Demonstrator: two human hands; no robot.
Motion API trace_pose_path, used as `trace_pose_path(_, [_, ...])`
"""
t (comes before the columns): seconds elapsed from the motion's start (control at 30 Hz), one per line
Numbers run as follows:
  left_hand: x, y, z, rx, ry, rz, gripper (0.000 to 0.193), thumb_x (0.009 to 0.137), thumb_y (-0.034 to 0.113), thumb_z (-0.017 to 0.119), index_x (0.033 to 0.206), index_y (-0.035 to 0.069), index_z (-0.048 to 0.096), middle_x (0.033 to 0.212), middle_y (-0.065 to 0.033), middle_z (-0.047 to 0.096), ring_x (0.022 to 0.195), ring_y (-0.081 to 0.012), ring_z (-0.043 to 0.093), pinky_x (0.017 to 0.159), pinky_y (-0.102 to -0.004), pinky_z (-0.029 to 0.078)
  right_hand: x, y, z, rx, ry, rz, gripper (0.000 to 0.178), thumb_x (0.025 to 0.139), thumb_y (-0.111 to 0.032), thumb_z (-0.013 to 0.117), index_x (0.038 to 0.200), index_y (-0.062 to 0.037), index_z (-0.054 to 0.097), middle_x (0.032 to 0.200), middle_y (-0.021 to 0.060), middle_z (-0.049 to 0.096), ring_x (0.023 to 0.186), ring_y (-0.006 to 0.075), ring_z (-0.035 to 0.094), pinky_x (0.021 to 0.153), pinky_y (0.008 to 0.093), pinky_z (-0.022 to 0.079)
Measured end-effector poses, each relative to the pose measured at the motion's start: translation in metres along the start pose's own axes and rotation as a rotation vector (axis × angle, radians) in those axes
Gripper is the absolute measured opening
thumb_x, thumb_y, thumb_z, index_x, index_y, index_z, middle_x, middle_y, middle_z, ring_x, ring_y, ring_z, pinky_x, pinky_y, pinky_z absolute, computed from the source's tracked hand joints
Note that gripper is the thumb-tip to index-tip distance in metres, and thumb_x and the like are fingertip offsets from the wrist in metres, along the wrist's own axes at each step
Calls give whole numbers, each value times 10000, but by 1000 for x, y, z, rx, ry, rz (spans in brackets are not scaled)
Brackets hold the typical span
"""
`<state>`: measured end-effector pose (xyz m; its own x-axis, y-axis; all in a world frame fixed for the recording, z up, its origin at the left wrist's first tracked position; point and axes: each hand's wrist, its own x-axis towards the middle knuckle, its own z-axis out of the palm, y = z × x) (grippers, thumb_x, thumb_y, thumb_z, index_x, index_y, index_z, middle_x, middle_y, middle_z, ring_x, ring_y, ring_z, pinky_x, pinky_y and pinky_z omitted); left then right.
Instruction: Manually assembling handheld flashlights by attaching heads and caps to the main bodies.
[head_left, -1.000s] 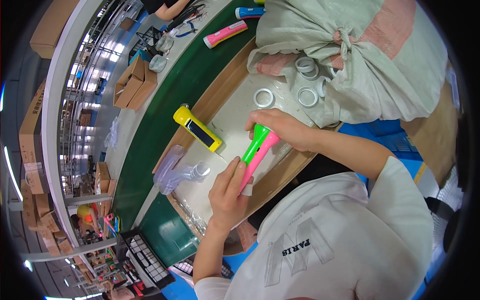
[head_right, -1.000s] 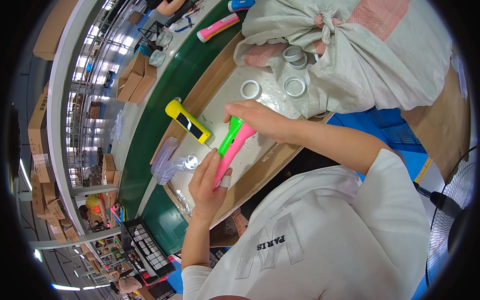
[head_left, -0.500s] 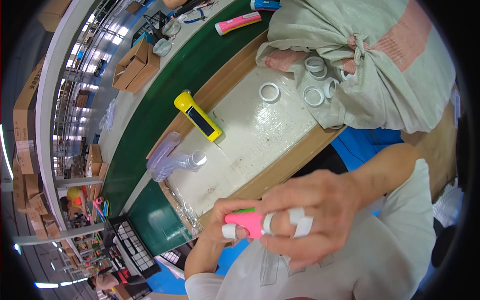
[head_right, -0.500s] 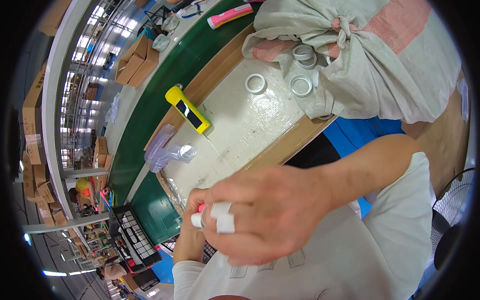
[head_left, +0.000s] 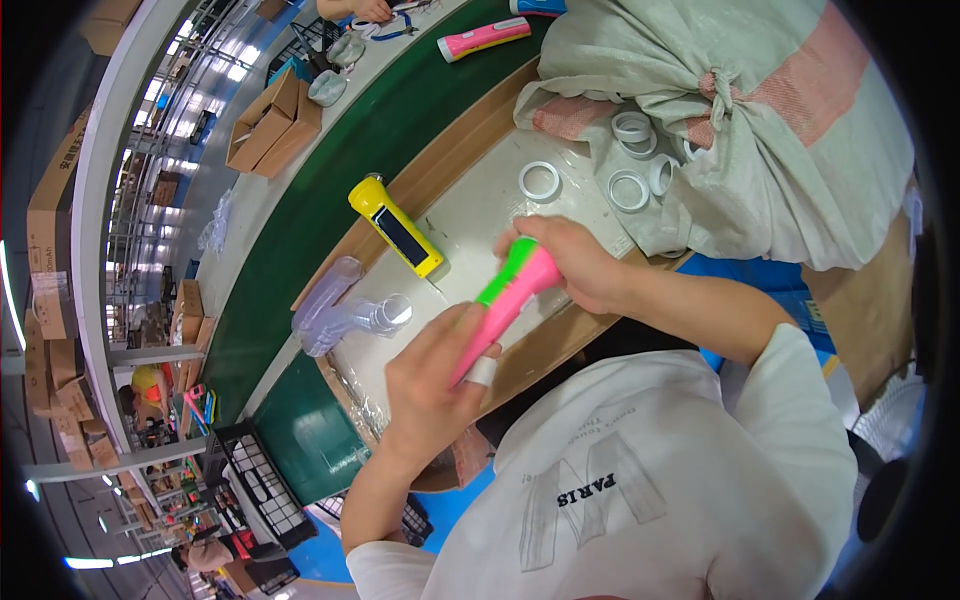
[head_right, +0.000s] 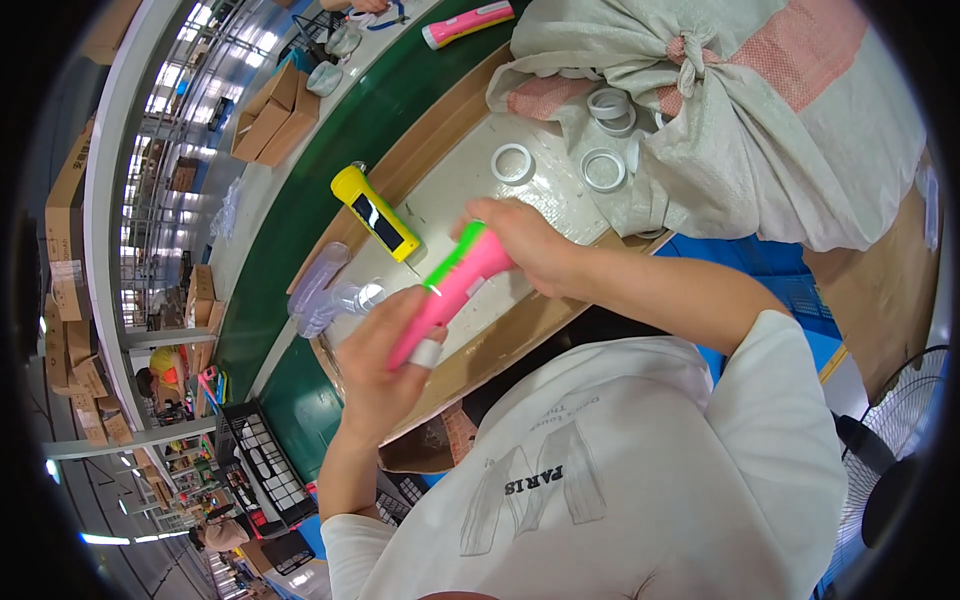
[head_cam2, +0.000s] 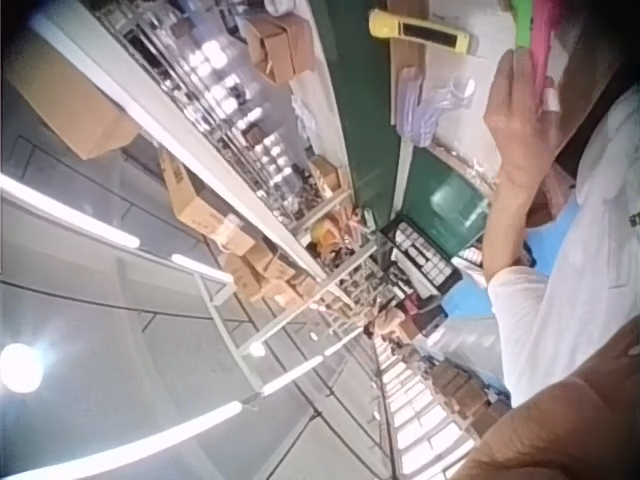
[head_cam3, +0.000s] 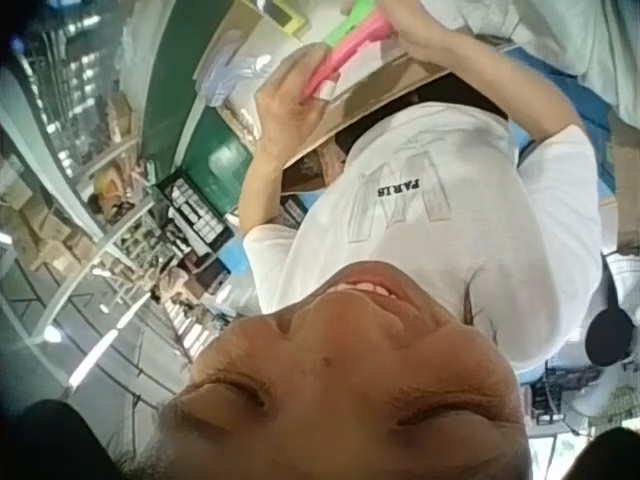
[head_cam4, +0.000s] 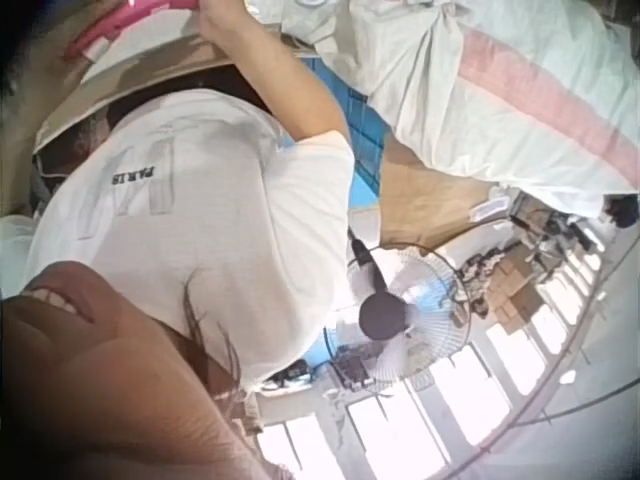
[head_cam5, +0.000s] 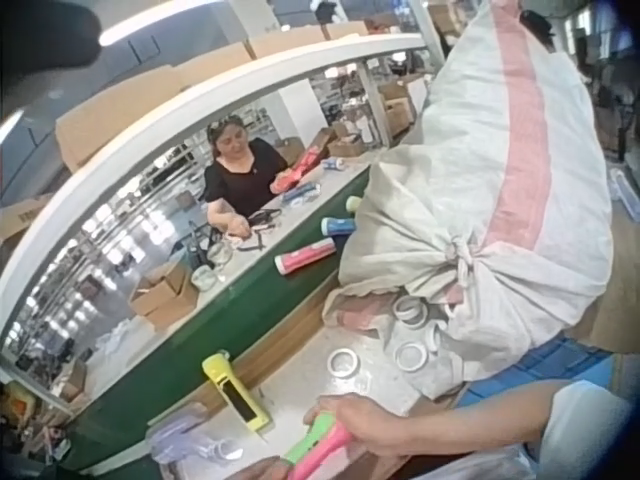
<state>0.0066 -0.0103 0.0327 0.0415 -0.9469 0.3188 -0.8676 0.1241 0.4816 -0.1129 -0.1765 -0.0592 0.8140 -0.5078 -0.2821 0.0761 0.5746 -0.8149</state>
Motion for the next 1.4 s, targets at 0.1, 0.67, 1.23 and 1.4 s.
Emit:
trace_pose_path(0.1, [-15,-18,17,108,13,40,447,716,46,750,1144,13,624,1047,-177,653,813,-269,668,700,-302,536,1,5,-2,76,13,208,421,983,-408,418,1036,-41,617,925,92,632,838,150,608,737,290,490])
trace_pose_path(0.67, [-32,-10,12,-667,-55,-547,415,737,75,757,1128,11,630,1053,-185,664,960,-323,661,808,-353,538,-45,-28,-16,-815,-297,-891,425,954,-319,415,1143,23,584,1141,161,624,990,306,598,963,389,414])
trace_pose_path(1.23, [-4,11,15,105,-36,136,495,648,65,770,1128,64,650,1122,-132,647,861,-273,655,755,-341,544,-46,-39,-7,26,-15,127,332,925,-303,462,885,-8,611,821,108,629,806,187,626,698,351,533])
trace_pose_path(1.4, [-13,-16,22,212,41,379,462,653,30,745,1105,84,665,1113,-136,643,877,-271,653,755,-334,553,-46,-24,-12,23,-24,187,390,963,-365,447,1070,-8,563,1025,103,597,954,192,604,803,338,510])
